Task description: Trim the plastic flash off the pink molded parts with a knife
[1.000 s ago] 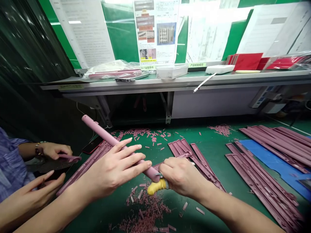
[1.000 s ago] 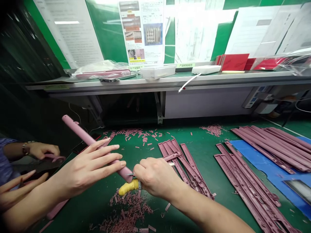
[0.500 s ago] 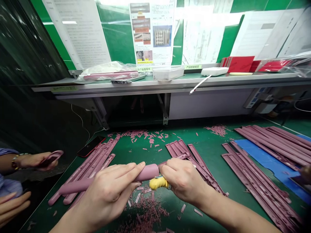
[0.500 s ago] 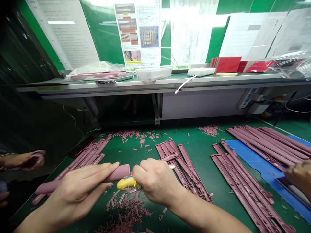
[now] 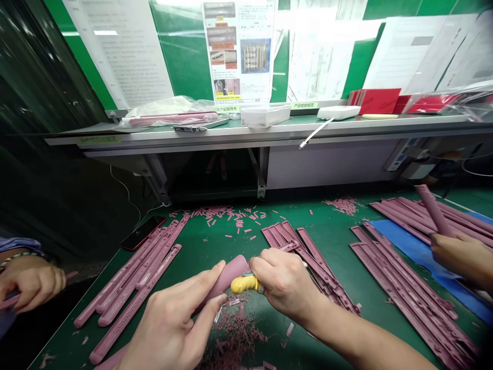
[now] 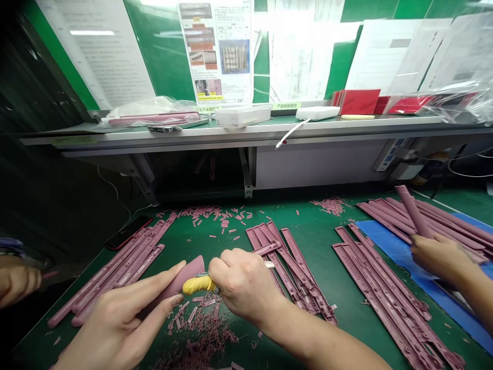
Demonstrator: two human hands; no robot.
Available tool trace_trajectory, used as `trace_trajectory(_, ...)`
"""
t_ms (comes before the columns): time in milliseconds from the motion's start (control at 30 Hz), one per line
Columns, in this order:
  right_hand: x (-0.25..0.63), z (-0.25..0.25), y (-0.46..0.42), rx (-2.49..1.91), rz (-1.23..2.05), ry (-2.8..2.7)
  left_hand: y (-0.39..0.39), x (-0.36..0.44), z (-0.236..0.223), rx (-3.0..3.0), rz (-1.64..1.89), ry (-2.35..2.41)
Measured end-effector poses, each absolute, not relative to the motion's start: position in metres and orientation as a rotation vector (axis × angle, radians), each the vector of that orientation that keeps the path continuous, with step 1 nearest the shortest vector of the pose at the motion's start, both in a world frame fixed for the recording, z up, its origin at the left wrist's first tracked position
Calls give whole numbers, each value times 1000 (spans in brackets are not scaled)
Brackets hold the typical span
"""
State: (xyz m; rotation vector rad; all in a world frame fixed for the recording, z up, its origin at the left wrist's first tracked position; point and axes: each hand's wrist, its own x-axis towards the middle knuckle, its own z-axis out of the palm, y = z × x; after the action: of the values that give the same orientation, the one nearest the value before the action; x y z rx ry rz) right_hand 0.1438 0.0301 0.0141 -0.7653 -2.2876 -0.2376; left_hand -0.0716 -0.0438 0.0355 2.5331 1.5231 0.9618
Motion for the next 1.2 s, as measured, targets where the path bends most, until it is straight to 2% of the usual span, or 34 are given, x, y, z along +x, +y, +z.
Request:
trace_trajectory(400,133,4,35,-799,-291,-2271,-44,-69,27,2278,959,1675)
trace_trajectory(600,138,12,47,-841,-304,-2324,-34,-78,34,2505,852,1597)
trace_trajectory(767,142,15,50,-707,-282,-2405,-32,-83,38,2571,832,1571)
trace_trajectory(833,137,15,44,-701,-25,-2356,-31,-81,38,2522,849,1568)
trace_trajectory(967,129,15,33,-767,1024,-1958,-31,-80,31,2403,784,1520)
trace_trajectory(1033,131,14,35,-787,1387,-1633,-32,-81,22,2347,739,1452)
trace_trajectory(1133,142,5,42,-785,1536,-1181,-34,-80,7,2069,783,1294)
trace_trajectory(1200,145,-7,42,-806,1514,-1055,-30,-75,0,1564,947,1245)
